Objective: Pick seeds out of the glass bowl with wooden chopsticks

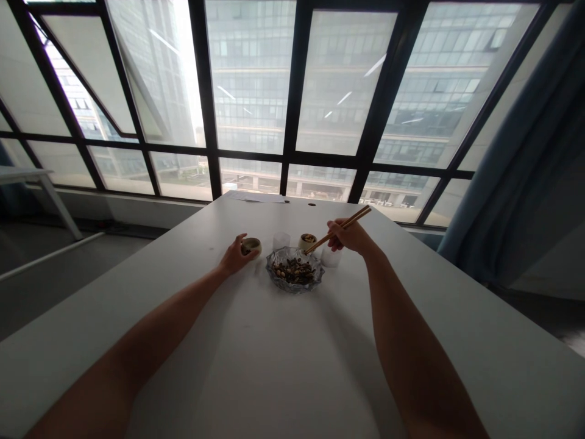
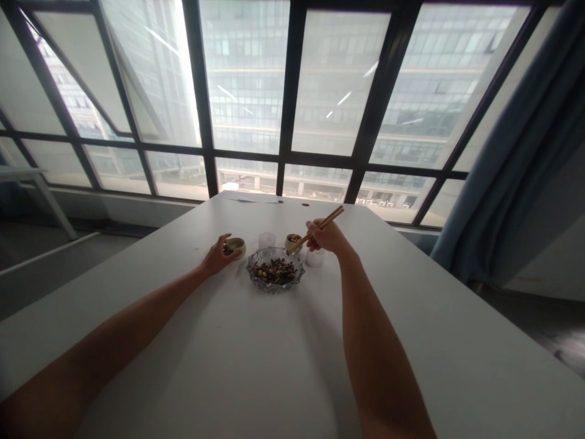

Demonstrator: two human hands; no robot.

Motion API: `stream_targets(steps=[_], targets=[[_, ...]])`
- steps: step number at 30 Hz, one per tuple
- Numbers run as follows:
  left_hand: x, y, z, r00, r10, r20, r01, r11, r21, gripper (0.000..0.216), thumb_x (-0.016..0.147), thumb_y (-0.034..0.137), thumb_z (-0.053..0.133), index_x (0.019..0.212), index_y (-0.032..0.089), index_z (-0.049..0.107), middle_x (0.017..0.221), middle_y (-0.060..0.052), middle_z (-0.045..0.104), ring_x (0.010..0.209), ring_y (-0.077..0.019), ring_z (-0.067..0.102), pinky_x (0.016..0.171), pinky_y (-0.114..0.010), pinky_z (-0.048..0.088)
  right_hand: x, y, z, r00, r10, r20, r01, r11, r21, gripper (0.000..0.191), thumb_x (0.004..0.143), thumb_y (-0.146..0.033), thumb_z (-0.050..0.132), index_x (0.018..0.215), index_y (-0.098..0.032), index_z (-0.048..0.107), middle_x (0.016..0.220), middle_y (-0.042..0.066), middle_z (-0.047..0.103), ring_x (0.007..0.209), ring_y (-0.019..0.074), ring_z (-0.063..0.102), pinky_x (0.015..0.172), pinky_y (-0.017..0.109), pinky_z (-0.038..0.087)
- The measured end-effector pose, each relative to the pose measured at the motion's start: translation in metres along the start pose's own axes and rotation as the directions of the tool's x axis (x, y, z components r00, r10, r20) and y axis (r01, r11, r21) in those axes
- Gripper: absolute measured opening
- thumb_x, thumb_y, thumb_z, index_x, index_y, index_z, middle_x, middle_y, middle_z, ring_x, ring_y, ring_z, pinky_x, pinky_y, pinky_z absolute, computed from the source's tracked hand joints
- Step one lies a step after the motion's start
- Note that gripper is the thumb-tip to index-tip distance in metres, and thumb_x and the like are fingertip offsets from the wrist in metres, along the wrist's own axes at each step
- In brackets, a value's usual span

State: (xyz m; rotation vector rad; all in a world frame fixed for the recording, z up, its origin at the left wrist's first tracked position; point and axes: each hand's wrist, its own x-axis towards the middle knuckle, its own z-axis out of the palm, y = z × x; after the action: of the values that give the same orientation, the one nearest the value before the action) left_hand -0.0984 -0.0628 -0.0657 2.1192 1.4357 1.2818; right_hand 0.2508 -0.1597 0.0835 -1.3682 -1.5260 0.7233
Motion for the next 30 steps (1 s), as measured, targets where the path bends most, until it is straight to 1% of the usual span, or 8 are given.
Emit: stream_targets(steps=[4, 7, 10, 13, 16, 19, 22, 30], targets=[[0.007, 0.015, -0.004, 0.998, 0.046, -0.043, -0.043, 0.996, 0.075, 0.075, 0.076, 0.052, 0.075, 0.136, 0.016, 0.047, 0.129, -0.02, 0.064, 0.115, -0.0324, 0.064, 0.098, -0.048, 0.052, -0.008, -0.015, -0.013, 0.995, -0.01, -0.1, 0.006, 0.999, -0.037, 0.033, 0.091, -0.037, 0.067, 0.067, -0.016, 0.058, 0.048, 0.006, 0.067, 0.035, 0.0142, 0.062, 0.033, 0.019, 0.048], [0.016, 0.054, 0.003, 0.985, 0.168, -0.031, -0.158, 0.965, 0.208, 0.067, 0.081, 0.053, 0.07, 0.134, 0.017, 0.05, 0.139, -0.019, 0.058, 0.13, -0.0359, 0.053, 0.109, -0.054, 0.041, -0.014, -0.024, -0.025, 0.968, -0.019, -0.248, -0.007, 0.995, -0.103, 0.031, 0.094, -0.031, 0.063, 0.067, -0.017, 0.057, 0.046, 0.004, 0.065, 0.035, 0.0137, 0.062, 0.033, 0.018, 0.049], [0.027, 0.112, 0.031, 0.941, 0.277, 0.195, -0.322, 0.911, 0.258, 0.058, 0.088, 0.054, 0.059, 0.134, 0.02, 0.051, 0.135, -0.012, 0.062, 0.128, -0.0305, 0.055, 0.112, -0.05, 0.039, -0.021, -0.033, -0.036, 0.916, -0.04, -0.398, -0.059, 0.971, -0.233, 0.029, 0.094, -0.026, 0.058, 0.067, -0.017, 0.058, 0.046, 0.004, 0.063, 0.037, 0.0162, 0.063, 0.035, 0.02, 0.051], [0.037, 0.165, 0.073, 0.855, 0.259, 0.449, -0.409, 0.87, 0.277, 0.07, 0.085, 0.057, 0.062, 0.14, 0.017, 0.046, 0.137, -0.015, 0.061, 0.129, -0.031, 0.054, 0.113, -0.046, 0.036, -0.027, -0.041, -0.043, 0.894, -0.021, -0.447, -0.141, 0.935, -0.326, 0.031, 0.095, -0.025, 0.055, 0.065, -0.017, 0.058, 0.047, 0.007, 0.064, 0.039, 0.019, 0.066, 0.038, 0.023, 0.053], [0.045, 0.195, 0.115, 0.813, 0.254, 0.524, -0.435, 0.863, 0.257, 0.08, 0.08, 0.053, 0.069, 0.145, 0.017, 0.04, 0.137, -0.017, 0.06, 0.131, -0.032, 0.054, 0.111, -0.044, 0.037, -0.03, -0.043, -0.045, 0.896, 0.04, -0.441, -0.191, 0.934, -0.303, 0.03, 0.095, -0.024, 0.055, 0.067, -0.016, 0.059, 0.049, 0.008, 0.065, 0.041, 0.0199, 0.067, 0.04, 0.025, 0.055], [0.051, 0.204, 0.144, 0.797, 0.233, 0.557, -0.433, 0.864, 0.258, 0.088, 0.075, 0.05, 0.074, 0.146, 0.016, 0.036, 0.135, -0.021, 0.061, 0.129, -0.0362, 0.055, 0.111, -0.05, 0.036, -0.029, -0.038, -0.045, 0.907, 0.073, -0.414, -0.2, 0.941, -0.274, 0.028, 0.095, -0.022, 0.056, 0.068, -0.015, 0.06, 0.049, 0.009, 0.066, 0.04, 0.0201, 0.067, 0.039, 0.025, 0.055], [0.054, 0.204, 0.158, 0.789, 0.24, 0.566, -0.437, 0.867, 0.241, 0.089, 0.073, 0.043, 0.075, 0.147, 0.016, 0.034, 0.129, -0.019, 0.064, 0.124, -0.0376, 0.058, 0.11, -0.054, 0.035, -0.025, -0.031, -0.046, 0.91, 0.087, -0.404, -0.205, 0.944, -0.258, 0.029, 0.094, -0.023, 0.058, 0.067, -0.014, 0.061, 0.048, 0.009, 0.065, 0.039, 0.0197, 0.066, 0.037, 0.024, 0.054], [0.049, 0.195, 0.159, 0.734, 0.458, 0.502, -0.554, 0.831, 0.05, 0.09, 0.07, 0.018, 0.069, 0.151, 0.017, 0.028, 0.141, -0.016, 0.052, 0.126, -0.0297, 0.055, 0.108, -0.041, 0.044, -0.021, -0.022, -0.047, 0.92, 0.083, -0.382, -0.186, 0.952, -0.242, 0.029, 0.094, -0.023, 0.059, 0.067, -0.013, 0.062, 0.046, 0.008, 0.064, 0.035, 0.0169, 0.063, 0.035, 0.021, 0.051]])
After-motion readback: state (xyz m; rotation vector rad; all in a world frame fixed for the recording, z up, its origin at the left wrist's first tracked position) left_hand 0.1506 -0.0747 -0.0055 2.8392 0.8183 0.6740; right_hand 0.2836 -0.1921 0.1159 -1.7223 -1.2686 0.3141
